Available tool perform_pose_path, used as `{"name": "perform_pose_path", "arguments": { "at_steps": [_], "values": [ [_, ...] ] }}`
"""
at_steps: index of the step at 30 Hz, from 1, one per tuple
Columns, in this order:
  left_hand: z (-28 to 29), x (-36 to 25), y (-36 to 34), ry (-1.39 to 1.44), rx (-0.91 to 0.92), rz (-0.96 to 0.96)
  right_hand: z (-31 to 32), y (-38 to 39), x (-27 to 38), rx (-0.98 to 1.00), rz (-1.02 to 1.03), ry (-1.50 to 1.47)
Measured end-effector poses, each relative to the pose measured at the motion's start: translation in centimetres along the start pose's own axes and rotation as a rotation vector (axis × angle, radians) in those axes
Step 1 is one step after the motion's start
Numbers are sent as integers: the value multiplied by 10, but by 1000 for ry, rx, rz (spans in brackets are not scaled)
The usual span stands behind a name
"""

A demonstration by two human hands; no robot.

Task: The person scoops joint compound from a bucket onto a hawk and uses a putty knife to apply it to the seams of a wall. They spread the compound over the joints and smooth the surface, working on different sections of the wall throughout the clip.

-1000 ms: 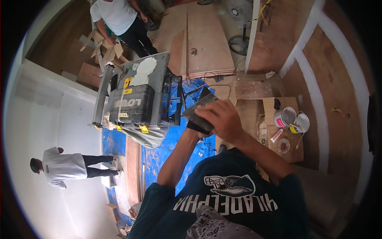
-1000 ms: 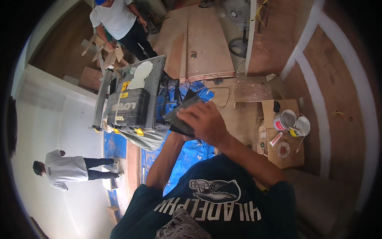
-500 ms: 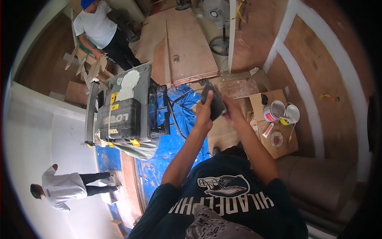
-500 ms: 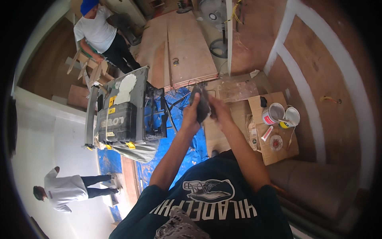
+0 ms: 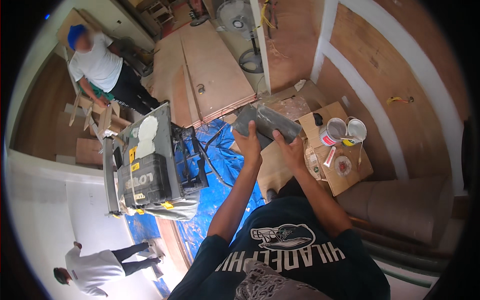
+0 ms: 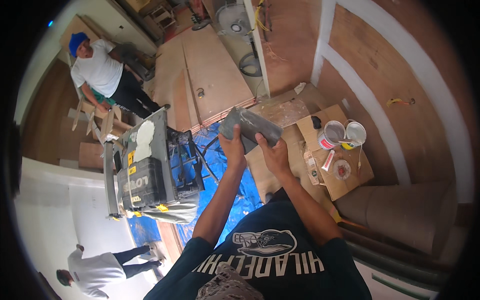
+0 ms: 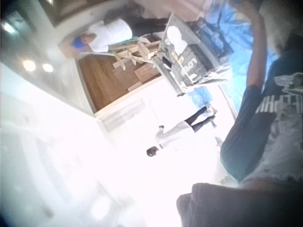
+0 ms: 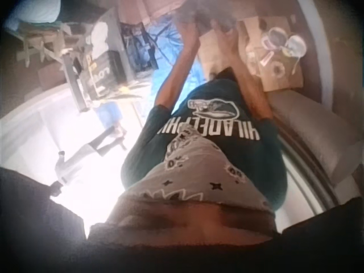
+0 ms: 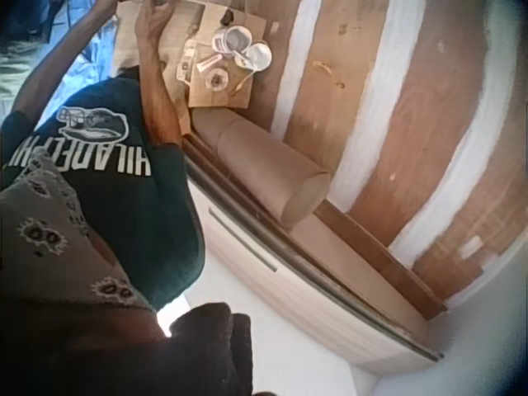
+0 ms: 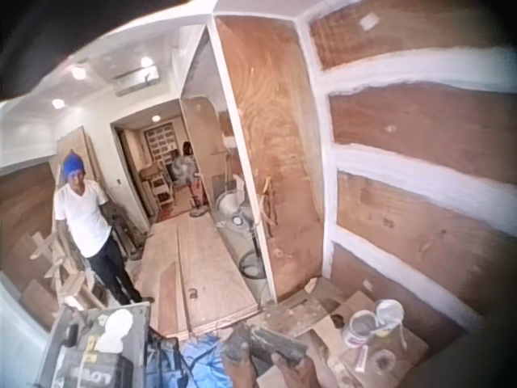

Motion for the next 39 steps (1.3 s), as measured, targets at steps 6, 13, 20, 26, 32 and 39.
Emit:
{"name": "perform_pose_path", "arguments": {
  "at_steps": [6,13,20,26,32,39],
  "values": [
    [-26,12,-22,161,141,107,69,-24,-14,-316,29,-114],
    [26,39,-45,224,302,464,176,-22,-88,-290,-290,29],
    [64,80,-63,158,174,853,264,33,-184,-629,-623,8],
    [-23,130,-116,-137,458,812,307,39,-232,-733,-967,328],
    [-123,279,-159,-849,1144,209,442,46,-355,-802,-434,755],
    [-247,452,-72,-569,1679,-97,470,-59,-349,-890,-292,570]
  ]
}}
Point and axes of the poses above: each hand's wrist, its own y-axis away from the middle knuckle, its own z-axis out of the back of the hand, x = y × z, the point moved 4 cm from there along -y, towards the middle knuckle, and after that the axes turned 4 degrees about x, right-handed, at the moved point
